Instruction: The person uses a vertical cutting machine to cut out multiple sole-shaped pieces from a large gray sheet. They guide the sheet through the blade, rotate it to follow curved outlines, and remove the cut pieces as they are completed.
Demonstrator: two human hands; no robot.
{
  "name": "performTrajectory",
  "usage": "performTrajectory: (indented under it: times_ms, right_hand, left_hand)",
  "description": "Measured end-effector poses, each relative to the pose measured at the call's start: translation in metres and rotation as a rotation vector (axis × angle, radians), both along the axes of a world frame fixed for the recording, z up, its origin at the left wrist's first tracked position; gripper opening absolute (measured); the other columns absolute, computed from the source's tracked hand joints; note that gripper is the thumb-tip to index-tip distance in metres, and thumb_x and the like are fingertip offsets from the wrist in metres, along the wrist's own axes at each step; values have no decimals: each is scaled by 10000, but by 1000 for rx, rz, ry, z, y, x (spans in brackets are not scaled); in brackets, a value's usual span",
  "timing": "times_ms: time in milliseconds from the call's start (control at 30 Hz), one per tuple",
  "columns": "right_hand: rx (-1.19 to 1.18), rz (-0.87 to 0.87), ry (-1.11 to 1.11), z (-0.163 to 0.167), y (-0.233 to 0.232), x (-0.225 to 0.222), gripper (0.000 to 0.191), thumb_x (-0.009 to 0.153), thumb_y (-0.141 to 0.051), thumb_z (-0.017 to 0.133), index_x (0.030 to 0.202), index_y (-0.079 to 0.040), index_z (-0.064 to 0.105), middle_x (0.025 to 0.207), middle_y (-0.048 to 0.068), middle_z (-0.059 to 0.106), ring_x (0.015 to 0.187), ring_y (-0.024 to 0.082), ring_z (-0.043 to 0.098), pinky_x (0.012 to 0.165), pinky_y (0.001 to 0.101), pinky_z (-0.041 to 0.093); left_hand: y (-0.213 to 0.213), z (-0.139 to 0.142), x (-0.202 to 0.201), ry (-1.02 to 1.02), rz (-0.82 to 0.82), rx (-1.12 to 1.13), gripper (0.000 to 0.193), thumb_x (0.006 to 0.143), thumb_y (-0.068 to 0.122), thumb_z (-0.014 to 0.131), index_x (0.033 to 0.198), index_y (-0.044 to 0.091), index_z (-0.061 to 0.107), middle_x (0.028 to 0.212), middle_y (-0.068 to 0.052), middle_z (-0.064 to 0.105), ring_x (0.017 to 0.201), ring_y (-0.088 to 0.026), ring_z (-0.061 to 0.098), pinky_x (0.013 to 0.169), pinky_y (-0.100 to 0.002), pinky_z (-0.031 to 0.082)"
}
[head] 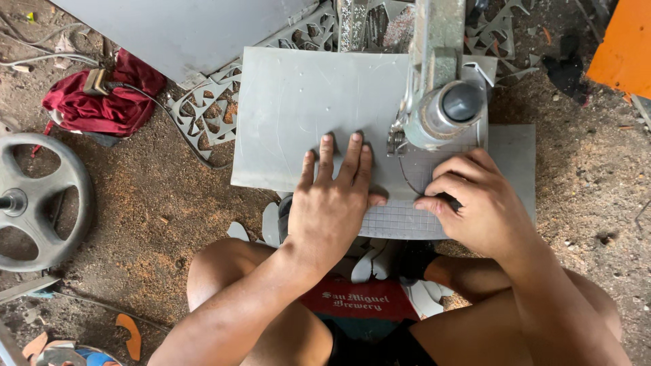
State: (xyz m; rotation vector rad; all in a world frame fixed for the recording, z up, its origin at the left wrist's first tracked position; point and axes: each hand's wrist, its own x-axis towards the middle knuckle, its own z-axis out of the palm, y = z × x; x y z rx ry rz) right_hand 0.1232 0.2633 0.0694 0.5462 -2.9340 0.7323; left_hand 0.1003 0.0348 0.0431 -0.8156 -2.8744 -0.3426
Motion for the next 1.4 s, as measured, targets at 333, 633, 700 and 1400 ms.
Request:
performTrajectory:
  times_ms: [333,633,700,1400]
  right_hand:
    - [-30,-46,61,-5,-4,-3,186,735,-135,879,832,-56,743,911,35,676,927,262,597,838,396,515]
    - [-39,-69,102,-7,-7,-8,229,727,-133,891,826,-35,709,928,51,683,963,273,614,867,401,518]
    - [-57,-58,121,-8,-6,-10,230,735,-131,892,825,-37,702,926,52,679,984,279,619,883,406,518]
    - [-25,-55,142,-14,5,-24,200,745,-115,892,916,-97,791,1125,67,703,1162,302,602,1027,428,501]
  left_hand:
    - [0,-3,-13,-5,-23,18,715,849,528,634,1375,44,613,1485,-121,561,1342,-377,545,1053,-525,495]
    - [1,-3,-23,-17,-24,36,735,817,513,663,1383,48,612,1477,-111,567,1362,-358,531,1066,-504,496]
    - [1,-3,-25,-10,-25,43,736,815,508,672,1385,45,610,1477,-116,567,1361,-357,534,1069,-500,494]
    - [7,-8,-32,13,15,72,747,820,530,693,1356,15,624,1459,-146,583,1320,-384,569,1057,-520,498]
